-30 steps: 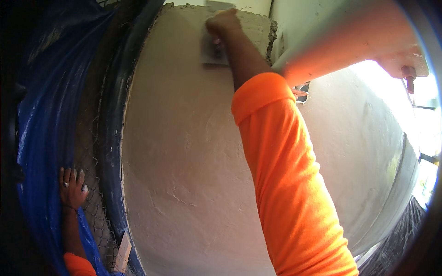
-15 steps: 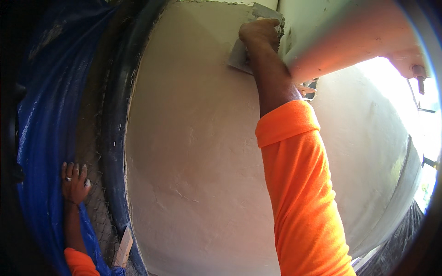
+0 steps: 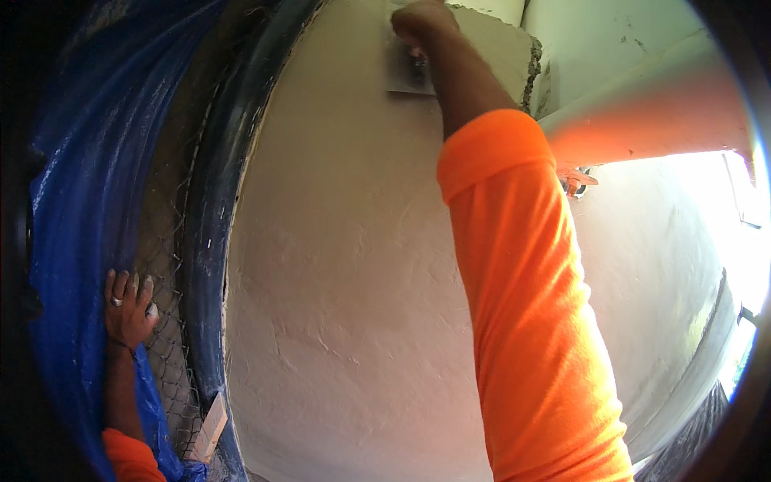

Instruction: The person applies plaster to a wall using a trowel and hawk. They repeatedly scoop plaster from a bucket, transfer it to the hawk, and smooth it onto the wall surface in a construction setting.

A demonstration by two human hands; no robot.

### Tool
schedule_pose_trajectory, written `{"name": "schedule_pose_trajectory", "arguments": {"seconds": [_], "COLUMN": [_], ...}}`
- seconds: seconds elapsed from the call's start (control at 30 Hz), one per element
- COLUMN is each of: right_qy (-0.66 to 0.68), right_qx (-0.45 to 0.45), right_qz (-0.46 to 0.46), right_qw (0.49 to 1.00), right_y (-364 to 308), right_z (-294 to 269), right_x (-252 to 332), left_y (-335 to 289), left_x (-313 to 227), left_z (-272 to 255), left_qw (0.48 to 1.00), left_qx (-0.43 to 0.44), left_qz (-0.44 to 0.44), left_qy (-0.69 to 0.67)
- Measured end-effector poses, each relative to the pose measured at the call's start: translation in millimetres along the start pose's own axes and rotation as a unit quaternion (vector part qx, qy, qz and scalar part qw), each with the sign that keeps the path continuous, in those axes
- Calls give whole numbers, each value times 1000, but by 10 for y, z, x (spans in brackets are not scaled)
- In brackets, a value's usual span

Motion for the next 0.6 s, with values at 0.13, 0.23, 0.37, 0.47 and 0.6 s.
{"name": "schedule_pose_trajectory", "arguments": {"seconds": [0.13, 0.23, 0.37, 0.47, 0.6], "right_qy": [-130, -121, -70, -90, -49], "right_qx": [92, 162, 97, 22, -100], "right_qz": [-100, -137, -122, -167, -85], "right_qw": [982, 970, 985, 982, 990], "right_y": [-54, -268, -694, -1058, -1414], "right_z": [518, 888, 820, 568, 191], "right_x": [520, 637, 415, 259, -148], "left_y": [-8, -8, -17, -10, -18], "left_x": [5, 5, 14, 26, 7], "left_z": [19, 48, 32, 53, 87], "left_qw": [1000, 1000, 1000, 1000, 1000], "left_qx": [5, 14, 4, 3, 9], "left_qz": [2, 2, 7, -2, -6], "left_qy": [10, 7, 13, 13, 7]}}
Point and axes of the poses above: each hand's wrist, its own y-axis towards the middle knuckle, its own z-axis out of the palm, x = y × z, the point moved 9 cm from there along y, towards the middle knuckle, and after that the axes turned 7 degrees about x, right-handed, at the moved point
